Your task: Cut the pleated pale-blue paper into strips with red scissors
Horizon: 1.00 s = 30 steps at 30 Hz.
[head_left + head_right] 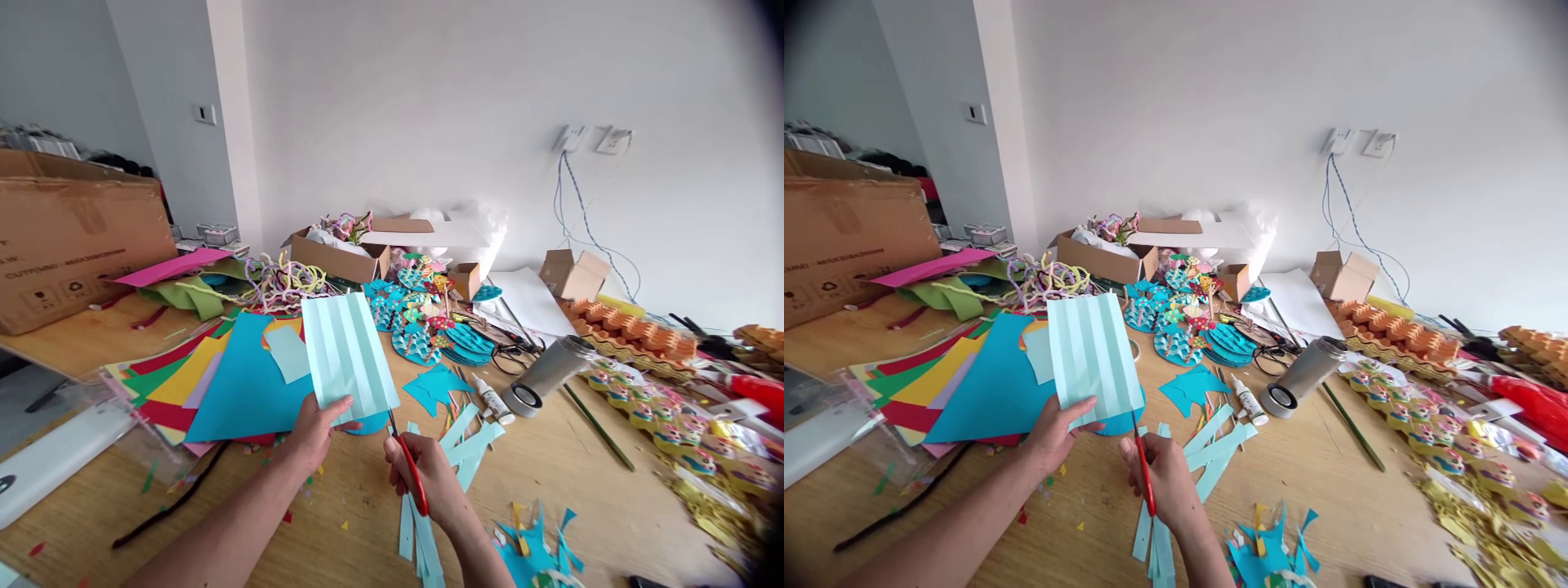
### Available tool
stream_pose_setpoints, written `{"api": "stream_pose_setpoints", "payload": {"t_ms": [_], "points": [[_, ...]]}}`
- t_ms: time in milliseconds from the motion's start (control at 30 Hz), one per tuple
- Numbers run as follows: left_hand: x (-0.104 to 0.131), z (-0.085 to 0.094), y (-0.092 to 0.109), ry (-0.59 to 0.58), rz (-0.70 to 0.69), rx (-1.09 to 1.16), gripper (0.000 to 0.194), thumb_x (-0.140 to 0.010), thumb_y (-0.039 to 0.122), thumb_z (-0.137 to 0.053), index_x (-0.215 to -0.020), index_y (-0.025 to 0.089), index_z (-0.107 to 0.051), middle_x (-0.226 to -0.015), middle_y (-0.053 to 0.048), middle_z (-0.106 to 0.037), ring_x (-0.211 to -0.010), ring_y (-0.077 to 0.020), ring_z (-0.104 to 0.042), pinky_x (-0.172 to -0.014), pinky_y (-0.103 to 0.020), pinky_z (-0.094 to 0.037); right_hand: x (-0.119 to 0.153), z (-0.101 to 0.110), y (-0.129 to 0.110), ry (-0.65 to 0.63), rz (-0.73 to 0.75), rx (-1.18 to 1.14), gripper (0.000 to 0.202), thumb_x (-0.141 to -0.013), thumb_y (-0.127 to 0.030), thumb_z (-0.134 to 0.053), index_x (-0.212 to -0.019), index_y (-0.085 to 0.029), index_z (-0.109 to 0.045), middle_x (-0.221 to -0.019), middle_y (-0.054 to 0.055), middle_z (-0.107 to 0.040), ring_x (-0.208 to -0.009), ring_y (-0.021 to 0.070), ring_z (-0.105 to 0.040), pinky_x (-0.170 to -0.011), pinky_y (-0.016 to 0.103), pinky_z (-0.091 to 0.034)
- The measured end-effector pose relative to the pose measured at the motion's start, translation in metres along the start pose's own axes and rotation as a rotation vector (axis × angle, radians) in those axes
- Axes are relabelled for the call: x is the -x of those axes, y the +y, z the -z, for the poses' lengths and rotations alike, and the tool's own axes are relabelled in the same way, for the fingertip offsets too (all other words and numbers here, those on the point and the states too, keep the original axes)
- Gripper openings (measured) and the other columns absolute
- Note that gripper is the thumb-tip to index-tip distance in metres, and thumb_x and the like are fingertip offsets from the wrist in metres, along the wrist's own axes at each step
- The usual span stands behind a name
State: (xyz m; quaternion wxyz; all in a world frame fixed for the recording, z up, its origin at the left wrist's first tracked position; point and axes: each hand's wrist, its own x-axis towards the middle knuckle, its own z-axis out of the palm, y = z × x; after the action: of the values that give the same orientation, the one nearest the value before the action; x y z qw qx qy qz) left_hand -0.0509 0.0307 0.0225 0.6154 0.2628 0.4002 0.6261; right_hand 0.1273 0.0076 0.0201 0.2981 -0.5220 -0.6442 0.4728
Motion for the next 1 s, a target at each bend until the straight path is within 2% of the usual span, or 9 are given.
{"api": "stream_pose_setpoints", "payload": {"t_ms": [233,567,767,1000], "points": [[0.0018,-0.0026,0.0013,-0.011,0.019,-0.087,0.038,-0.056,0.026,-0.074,-0.090,0.012,-0.065,-0.088,-0.011,-0.069,-0.078,-0.0282,-0.064,-0.049,-0.032,-0.052,-0.0005,-0.0001,-0.0001,-0.009,-0.013,-0.034,0.037,-0.077,-0.050,-0.052,-0.063,-0.016,-0.052,-0.049,-0.001,-0.056,-0.040,0.0115,-0.052,-0.038,0.019,-0.036],[0.0004,0.0003,-0.0033,-0.044,-0.007,-0.149,0.033,-0.064,0.027,-0.069,-0.093,0.013,-0.062,-0.090,-0.012,-0.068,-0.079,-0.0289,-0.064,-0.047,-0.032,-0.052,-0.0017,-0.0013,0.0027,-0.009,0.005,-0.036,0.034,-0.079,-0.047,-0.051,-0.065,-0.015,-0.053,-0.049,0.000,-0.056,-0.040,0.0112,-0.052,-0.038,0.019,-0.036],[0.0008,-0.0007,-0.0024,-0.040,-0.001,-0.141,0.034,-0.062,0.027,-0.070,-0.092,0.013,-0.062,-0.090,-0.011,-0.068,-0.081,-0.0301,-0.064,-0.047,-0.031,-0.052,-0.0011,-0.0018,-0.0011,-0.004,-0.010,-0.038,0.037,-0.079,-0.049,-0.050,-0.064,-0.015,-0.052,-0.048,-0.001,-0.055,-0.039,0.0103,-0.051,-0.038,0.018,-0.036],[0.0013,-0.0019,-0.0019,-0.037,0.009,-0.136,0.035,-0.062,0.027,-0.070,-0.092,0.013,-0.061,-0.086,-0.009,-0.068,-0.074,-0.0252,-0.063,-0.046,-0.031,-0.052,-0.0011,-0.0018,-0.0018,0.005,-0.033,-0.027,0.040,-0.079,-0.052,-0.048,-0.064,-0.014,-0.051,-0.045,-0.001,-0.054,-0.037,0.0096,-0.050,-0.036,0.017,-0.035]]}}
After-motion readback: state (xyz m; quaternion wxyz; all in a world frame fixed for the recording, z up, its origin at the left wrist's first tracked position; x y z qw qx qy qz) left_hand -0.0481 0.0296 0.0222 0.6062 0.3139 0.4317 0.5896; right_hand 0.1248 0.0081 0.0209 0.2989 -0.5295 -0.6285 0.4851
